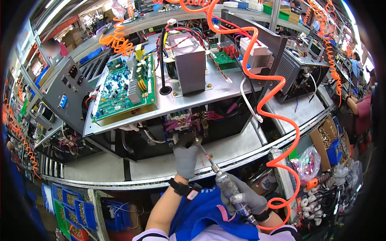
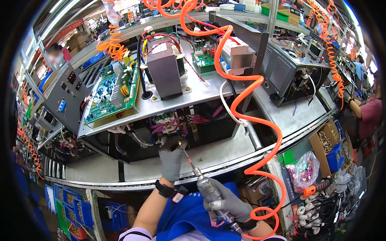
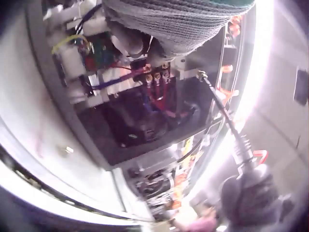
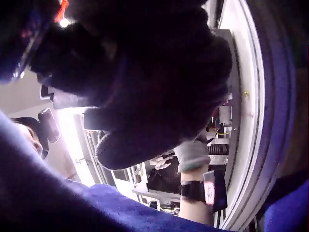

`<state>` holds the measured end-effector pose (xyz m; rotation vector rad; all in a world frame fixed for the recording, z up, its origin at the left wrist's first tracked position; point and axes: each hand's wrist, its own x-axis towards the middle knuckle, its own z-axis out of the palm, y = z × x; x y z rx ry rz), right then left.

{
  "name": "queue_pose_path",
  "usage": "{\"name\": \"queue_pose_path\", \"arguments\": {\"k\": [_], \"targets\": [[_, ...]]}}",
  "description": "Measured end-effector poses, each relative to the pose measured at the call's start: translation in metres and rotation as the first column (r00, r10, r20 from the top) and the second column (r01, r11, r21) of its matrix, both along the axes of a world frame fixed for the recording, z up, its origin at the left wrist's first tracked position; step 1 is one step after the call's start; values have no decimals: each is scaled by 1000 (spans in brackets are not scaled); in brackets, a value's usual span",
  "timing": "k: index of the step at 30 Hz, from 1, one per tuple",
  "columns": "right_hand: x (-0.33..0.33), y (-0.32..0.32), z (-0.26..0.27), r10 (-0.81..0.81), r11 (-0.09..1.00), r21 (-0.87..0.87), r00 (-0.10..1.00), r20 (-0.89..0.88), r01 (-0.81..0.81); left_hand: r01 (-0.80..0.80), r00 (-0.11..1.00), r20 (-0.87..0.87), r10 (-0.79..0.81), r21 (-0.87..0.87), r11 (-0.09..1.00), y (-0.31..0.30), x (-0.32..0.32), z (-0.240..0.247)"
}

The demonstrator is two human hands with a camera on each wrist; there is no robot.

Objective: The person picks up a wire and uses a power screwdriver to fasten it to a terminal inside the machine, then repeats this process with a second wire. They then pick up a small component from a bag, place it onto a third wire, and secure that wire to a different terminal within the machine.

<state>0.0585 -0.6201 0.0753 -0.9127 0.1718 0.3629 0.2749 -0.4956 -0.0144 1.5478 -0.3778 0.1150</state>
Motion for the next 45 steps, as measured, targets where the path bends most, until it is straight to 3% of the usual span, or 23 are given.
{"name": "queue_pose_path", "arguments": {"k": [1,4,9,13,23,28,30,34,37,40,41,43,45], "targets": [[4,-1,-4,5,999,46,1000,-17,-4,-15,991,-132,0,-111,994,-4,-1,-6],[12,-1,-6,17,995,101,999,-46,-12,2,968,-245,-61,-234,972,-3,-5,-7],[20,10,3,-25,1000,4,998,-65,25,-101,994,-57,94,-131,986,-5,-3,-11],[25,10,-6,2,980,199,997,-72,13,-223,967,131,218,23,975,-4,3,-19],[45,27,-5,-16,1000,19,998,-59,17,-212,972,73,221,-119,970,2,20,-33],[46,34,-8,-53,996,-78,998,-38,50,-89,994,61,93,-79,993,7,25,-20],[49,38,-10,-67,993,-94,998,-10,66,-54,999,-6,54,-163,985,7,23,-15],[51,51,-3,-125,992,-9,989,-81,125,104,988,-97,-119,-147,984,20,23,-11],[57,66,7,-170,985,9,982,-87,171,223,951,-196,-240,-102,969,44,5,24],[59,89,7,-227,973,25,969,-98,231,246,905,-375,-200,79,966,83,-18,56],[61,96,5,-247,968,23,965,-91,250,208,917,-354,-184,30,978,91,-36,69],[66,115,1,-304,952,22,949,-83,306,278,870,-448,-205,104,955,126,-62,66],[72,134,-3,-372,926,23,920,-125,378,491,688,-597,-413,-37,871,164,-89,75]]}}
